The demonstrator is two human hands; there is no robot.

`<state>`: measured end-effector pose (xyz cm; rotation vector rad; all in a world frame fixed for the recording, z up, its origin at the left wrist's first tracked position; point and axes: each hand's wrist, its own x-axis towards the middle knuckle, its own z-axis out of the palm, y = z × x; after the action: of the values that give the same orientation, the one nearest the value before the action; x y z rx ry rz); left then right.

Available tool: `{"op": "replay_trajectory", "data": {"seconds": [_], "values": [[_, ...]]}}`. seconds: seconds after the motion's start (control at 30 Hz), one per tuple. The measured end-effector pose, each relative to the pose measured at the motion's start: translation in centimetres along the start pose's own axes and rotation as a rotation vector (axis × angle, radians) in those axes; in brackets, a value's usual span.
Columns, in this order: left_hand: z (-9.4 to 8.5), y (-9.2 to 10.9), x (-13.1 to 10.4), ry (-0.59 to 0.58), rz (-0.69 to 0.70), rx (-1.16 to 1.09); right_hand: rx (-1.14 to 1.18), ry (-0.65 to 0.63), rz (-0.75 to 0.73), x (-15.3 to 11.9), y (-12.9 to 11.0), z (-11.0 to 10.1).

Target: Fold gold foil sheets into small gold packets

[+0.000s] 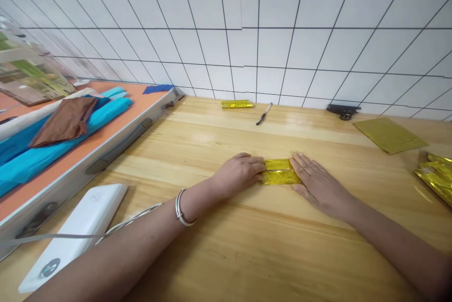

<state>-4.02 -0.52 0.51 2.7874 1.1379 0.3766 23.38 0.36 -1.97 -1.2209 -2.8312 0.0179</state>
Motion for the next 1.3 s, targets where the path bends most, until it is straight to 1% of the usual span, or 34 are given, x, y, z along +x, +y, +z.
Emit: {"op": "replay_trajectory", "data": {"seconds": [0.1, 0.23, 0.37, 0.43, 0.6, 0.7, 0.8, 0.93, 1.03, 1.2, 1.3], "values": [[0.4, -0.8, 0.2, -0.002, 0.005, 0.0, 0.008, 0.02, -0.001, 0.8, 0.0, 0.2], [1.4, -0.5, -0.7, 0.052, -0.012, -0.008, 0.081, 0.048, -0.007, 0.5, 0.4, 0.1], [1.7, -0.1, -1.1, 0.075, -0.037, -0.058, 0.154, 0.134, 0.154, -0.7, 1.4, -0.1], [1.7, 0.0, -1.0, 0.084, -0.05, -0.065, 0.132, 0.132, 0.182, -1.2, 1.6, 0.0], [2.0, 0.0, -0.8, 0.097, -0.069, -0.057, 0.038, 0.054, 0.075, -1.3, 1.2, 0.0], [2.1, 0.0, -0.9, 0.098, -0.075, -0.043, 0.0, 0.026, 0.011, -1.1, 0.8, -0.1], [2.2, 0.1, -1.0, 0.081, -0.06, 0.018, -0.007, 0.02, -0.024, -1.0, 0.9, -0.1], [2.3, 0.5, -1.0, 0.037, -0.012, 0.149, -0.001, 0.031, -0.032, -0.9, 1.1, 0.1], [2.4, 1.2, -1.2, 0.024, -0.036, 0.176, -0.021, 0.029, -0.01, -0.9, 0.9, 0.3], [2.1, 2.1, -1.8, 0.054, -0.119, 0.111, -0.028, 0.066, 0.022, -1.1, 0.2, 0.5], [1.9, 1.7, -1.6, 0.079, -0.149, 0.01, 0.001, 0.084, 0.021, -1.0, 0.4, 0.3]]}}
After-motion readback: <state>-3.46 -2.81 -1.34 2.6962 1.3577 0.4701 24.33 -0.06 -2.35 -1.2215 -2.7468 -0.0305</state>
